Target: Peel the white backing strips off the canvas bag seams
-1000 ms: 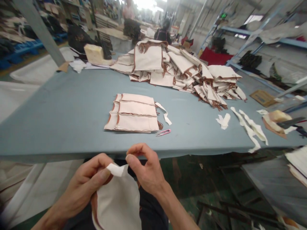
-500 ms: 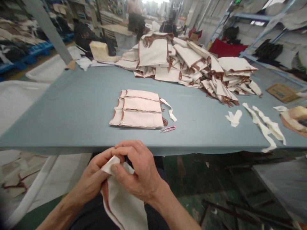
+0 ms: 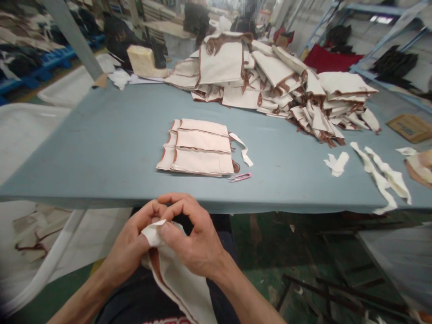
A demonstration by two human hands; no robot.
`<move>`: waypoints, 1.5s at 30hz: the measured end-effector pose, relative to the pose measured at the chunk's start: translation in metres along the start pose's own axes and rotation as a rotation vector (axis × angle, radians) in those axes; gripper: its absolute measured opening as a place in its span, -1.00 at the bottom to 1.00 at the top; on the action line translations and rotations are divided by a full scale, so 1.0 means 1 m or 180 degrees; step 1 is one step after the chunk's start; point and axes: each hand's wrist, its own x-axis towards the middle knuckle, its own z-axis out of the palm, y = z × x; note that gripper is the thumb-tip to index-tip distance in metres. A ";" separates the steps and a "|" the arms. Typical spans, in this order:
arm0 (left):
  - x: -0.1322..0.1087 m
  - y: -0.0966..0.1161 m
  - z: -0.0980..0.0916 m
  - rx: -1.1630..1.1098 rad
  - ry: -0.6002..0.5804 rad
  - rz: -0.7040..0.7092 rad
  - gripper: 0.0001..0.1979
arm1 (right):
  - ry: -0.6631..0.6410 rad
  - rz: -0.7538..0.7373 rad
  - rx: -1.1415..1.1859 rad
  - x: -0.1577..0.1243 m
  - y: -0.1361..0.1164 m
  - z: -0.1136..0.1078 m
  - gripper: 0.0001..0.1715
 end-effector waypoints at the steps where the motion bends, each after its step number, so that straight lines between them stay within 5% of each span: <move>1: -0.001 -0.003 -0.001 0.0011 0.0100 0.0079 -0.76 | 0.0119 -0.0010 0.0131 -0.001 0.002 0.002 -0.90; 8: -0.003 -0.017 -0.002 0.0032 0.0289 0.0253 -0.44 | 0.0746 0.0456 0.0744 -0.014 0.021 -0.003 -0.58; 15: -0.010 -0.031 -0.012 0.0447 0.0283 -0.0123 -0.27 | 0.0417 0.0788 0.1166 -0.030 0.035 -0.035 -0.55; 19: -0.021 -0.034 -0.027 0.0545 -0.0147 -0.0199 -0.38 | 0.0422 0.0781 0.0716 -0.037 0.033 -0.039 -0.56; 23: -0.030 -0.025 -0.037 0.0596 -0.0595 -0.0453 -0.74 | 0.0317 0.0728 0.0808 -0.042 0.027 -0.038 -0.58; 28: -0.027 -0.024 -0.039 0.0353 -0.0226 -0.0596 -0.78 | -0.0103 0.1201 0.1171 -0.041 0.019 -0.031 -0.54; 32: -0.016 -0.022 -0.039 0.0097 -0.0088 -0.0493 -0.76 | -0.0558 0.1834 0.0598 -0.027 0.010 -0.017 -0.53; 39: 0.001 -0.003 -0.031 0.0740 -0.0076 0.0070 -0.71 | -0.0373 0.1584 -0.0366 -0.003 -0.001 -0.013 -0.65; 45: 0.009 0.002 -0.022 0.0464 -0.0087 -0.0061 -0.69 | 0.0071 0.1264 -0.0757 -0.002 -0.007 -0.013 -0.66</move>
